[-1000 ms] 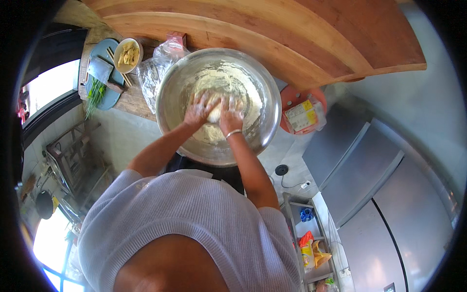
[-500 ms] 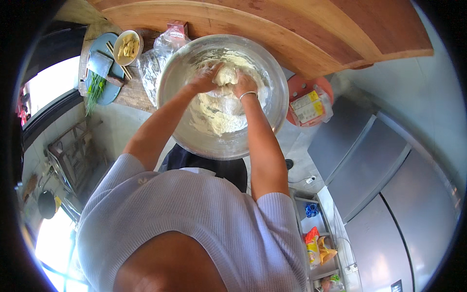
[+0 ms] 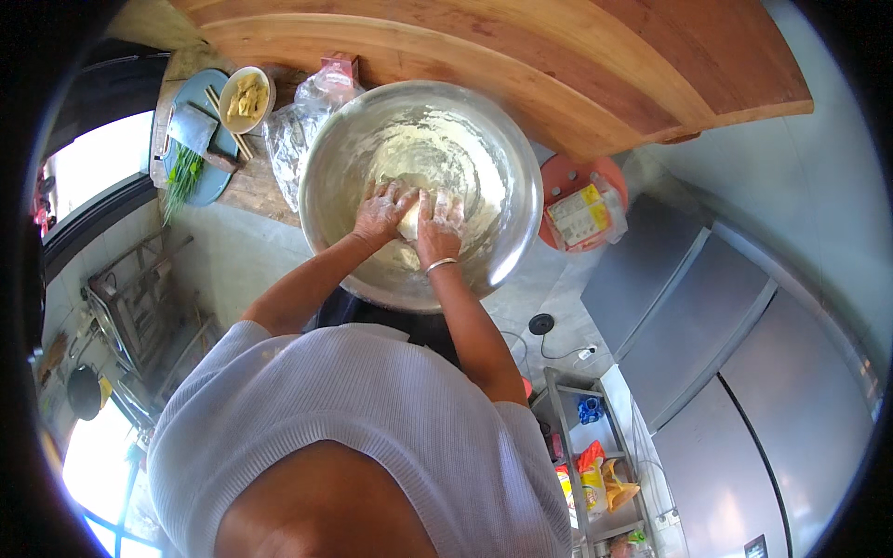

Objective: The person kneads a large mass of dough by hand inside a metal bowl. They repeatedly press, fold, and turn the dough to incorporate loose flour and form a cohesive ball.

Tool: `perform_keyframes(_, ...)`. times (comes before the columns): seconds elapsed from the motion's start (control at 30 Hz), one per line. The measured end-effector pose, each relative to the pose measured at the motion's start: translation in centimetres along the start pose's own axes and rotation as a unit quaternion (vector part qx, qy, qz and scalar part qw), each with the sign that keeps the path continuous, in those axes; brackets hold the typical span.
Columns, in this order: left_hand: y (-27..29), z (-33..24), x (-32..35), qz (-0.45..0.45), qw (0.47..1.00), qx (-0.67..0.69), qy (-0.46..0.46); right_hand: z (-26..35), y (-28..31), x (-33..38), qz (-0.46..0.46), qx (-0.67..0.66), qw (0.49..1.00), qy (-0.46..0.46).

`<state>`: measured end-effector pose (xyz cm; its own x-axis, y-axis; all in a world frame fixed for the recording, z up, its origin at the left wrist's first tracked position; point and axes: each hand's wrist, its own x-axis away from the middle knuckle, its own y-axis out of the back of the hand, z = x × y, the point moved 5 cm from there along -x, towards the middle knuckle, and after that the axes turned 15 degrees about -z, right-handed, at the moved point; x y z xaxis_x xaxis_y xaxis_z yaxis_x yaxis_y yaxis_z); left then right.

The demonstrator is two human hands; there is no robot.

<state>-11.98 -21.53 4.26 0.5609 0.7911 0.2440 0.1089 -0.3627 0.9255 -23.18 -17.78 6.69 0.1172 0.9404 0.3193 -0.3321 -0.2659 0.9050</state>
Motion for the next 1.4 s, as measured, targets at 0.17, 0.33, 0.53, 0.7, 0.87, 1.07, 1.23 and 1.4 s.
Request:
perform_keyframes(0.17, 1.0, 2.3, -4.1, -0.053, 0.995, 0.051, 0.061, -1.6, -1.8, -5.2, 0.032, 0.008, 0.999, -0.007)
perform_keyframes(0.33, 0.6, 4.0, -7.6, -0.077, 0.995, 0.064, 0.025, -2.8, -1.0, -9.1, 0.016, -0.004, 0.999, -0.03)
perform_keyframes(0.53, 1.5, 4.6, -9.2, -0.016, 0.982, 0.187, 0.034, -4.4, -1.1, -10.4, -0.006, -0.109, 0.994, 0.025)
perform_keyframes(0.7, 2.8, 5.2, -4.2, 0.104, 0.947, 0.303, 0.038, -3.0, 3.8, -3.1, 0.053, -0.171, 0.981, 0.079)
perform_keyframes(0.87, 2.2, 0.0, 3.9, 0.019, 0.997, 0.066, 0.026, 0.9, 3.5, 6.3, -0.052, -0.003, 0.996, 0.078)
perform_keyframes(1.07, 0.3, 0.3, 4.4, 0.003, 0.999, 0.025, 0.036, 0.6, 0.0, 7.4, 0.049, -0.025, 0.996, -0.07)
perform_keyframes(1.23, -1.0, 3.0, 0.3, 0.054, 0.991, 0.072, 0.1, -1.4, -0.7, 2.7, -0.058, -0.086, 0.993, -0.063)
perform_keyframes(1.4, 0.4, 6.8, -5.2, -0.035, 0.973, 0.163, 0.162, -5.2, 4.3, -2.6, -0.286, -0.218, 0.921, -0.149)
